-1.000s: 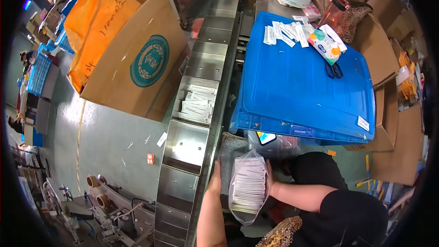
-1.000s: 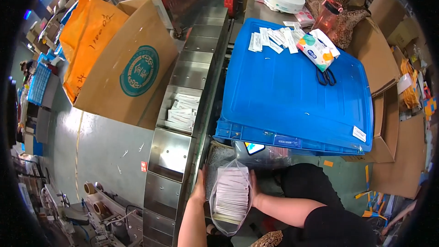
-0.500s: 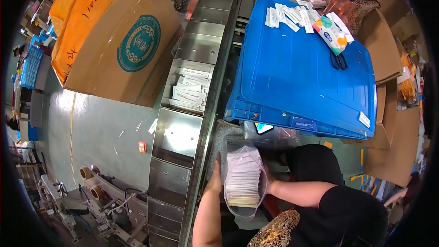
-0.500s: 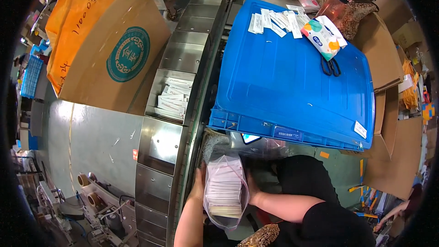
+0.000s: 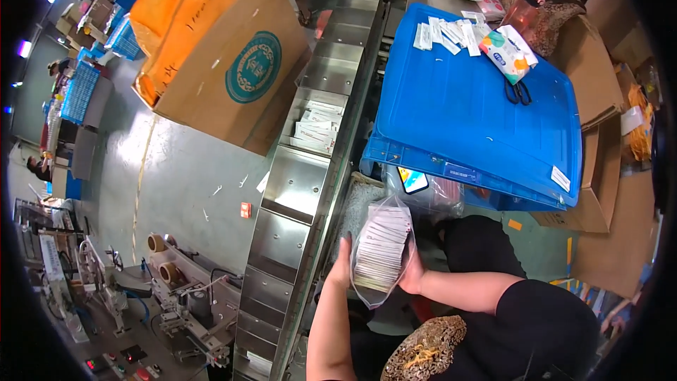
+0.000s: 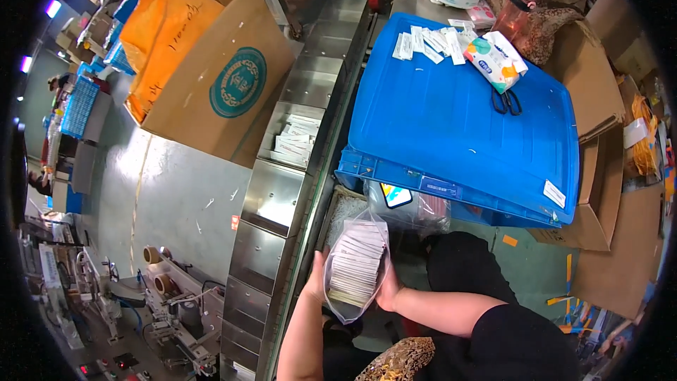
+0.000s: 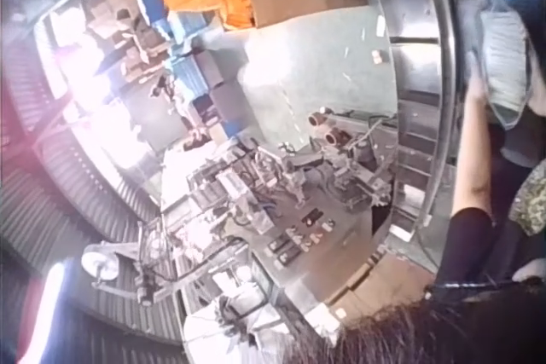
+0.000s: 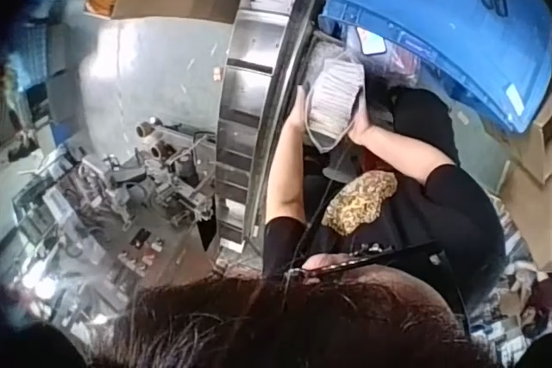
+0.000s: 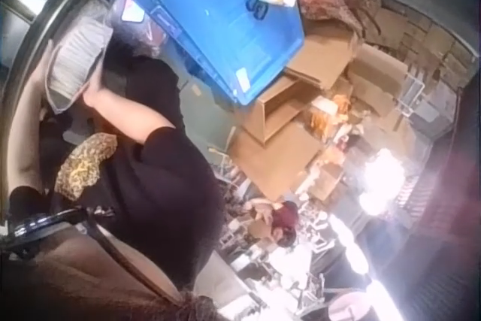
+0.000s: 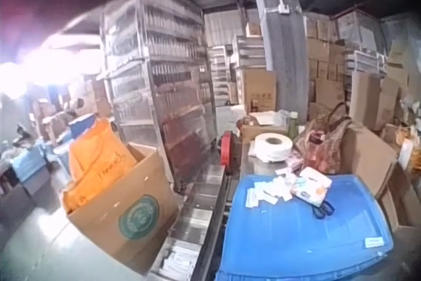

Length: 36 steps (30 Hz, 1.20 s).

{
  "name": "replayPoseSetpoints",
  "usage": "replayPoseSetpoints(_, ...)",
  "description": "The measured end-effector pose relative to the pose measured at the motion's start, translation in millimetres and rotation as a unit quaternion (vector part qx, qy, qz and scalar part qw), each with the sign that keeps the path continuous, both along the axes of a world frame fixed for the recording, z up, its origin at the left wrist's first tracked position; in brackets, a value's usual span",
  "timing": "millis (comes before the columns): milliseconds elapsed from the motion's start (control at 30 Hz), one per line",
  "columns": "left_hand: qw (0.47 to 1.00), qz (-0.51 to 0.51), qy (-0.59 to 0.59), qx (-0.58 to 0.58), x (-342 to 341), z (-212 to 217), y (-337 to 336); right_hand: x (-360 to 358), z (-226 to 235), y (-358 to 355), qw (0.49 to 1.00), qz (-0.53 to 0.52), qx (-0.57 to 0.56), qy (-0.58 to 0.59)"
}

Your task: Taking stacks of plastic containers from a conveyor line, placing them into plastic bags, and then packing the bags into cardboard boxes.

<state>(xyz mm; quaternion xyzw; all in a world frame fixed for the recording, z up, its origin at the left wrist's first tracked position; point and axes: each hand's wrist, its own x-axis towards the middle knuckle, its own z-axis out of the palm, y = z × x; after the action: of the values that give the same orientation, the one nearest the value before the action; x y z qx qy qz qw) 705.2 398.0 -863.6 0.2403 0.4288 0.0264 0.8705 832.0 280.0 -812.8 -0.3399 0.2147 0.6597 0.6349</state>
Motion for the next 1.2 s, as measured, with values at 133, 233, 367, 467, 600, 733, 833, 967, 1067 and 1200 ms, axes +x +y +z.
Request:
replayPoseSetpoints(133, 0.991, -0.104, -0.015, 0.088, 9.2, 29.3, -5.1, -3.2, 21.4, -4.0, 0.999, -0.031, 0.007, 0.039)
replayPoseSetpoints(233, 0.987, -0.023, 0.074, 0.143, 7.7, 55.8, -12.8, -3.9, 42.5, -8.3, 0.992, -0.053, 0.022, -0.111)
replayPoseSetpoints(367, 0.942, -0.054, 0.124, 0.306, -25.4, 110.0, -30.0, 44.3, 82.7, -21.7, 0.879, 0.095, 0.119, -0.451)
replayPoseSetpoints(467, 0.856, -0.093, 0.307, 0.405, -67.9, 77.1, -71.2, 55.3, 85.2, -0.8, 0.818, 0.270, 0.166, -0.480)
replayPoseSetpoints(600, 0.791, -0.154, 0.388, 0.447, -42.1, 87.8, -98.3, 40.3, 61.5, 38.7, 0.490, 0.467, 0.076, -0.732)
replayPoseSetpoints(733, 0.791, -0.158, 0.370, 0.462, -42.9, 75.2, -99.0, 19.0, 51.6, 50.4, 0.306, 0.580, -0.040, -0.754)
replayPoseSetpoints(833, 0.795, -0.166, 0.360, 0.459, -46.7, 84.3, -93.8, 29.8, 38.6, 41.3, 0.329, 0.396, -0.039, -0.856)
replayPoseSetpoints(967, 0.821, -0.151, 0.315, 0.452, -51.4, 84.9, -92.4, 36.4, 31.7, 25.1, 0.369, 0.380, 0.059, -0.846)
replayPoseSetpoints(1067, 0.827, -0.160, 0.289, 0.456, -52.2, 93.0, -88.8, 22.3, 50.7, 28.0, 0.266, 0.504, -0.044, -0.820)
replayPoseSetpoints(1200, 0.819, -0.161, 0.262, 0.485, -51.8, 91.7, -92.2, -0.9, 71.1, 48.2, 0.207, 0.640, -0.043, -0.739)
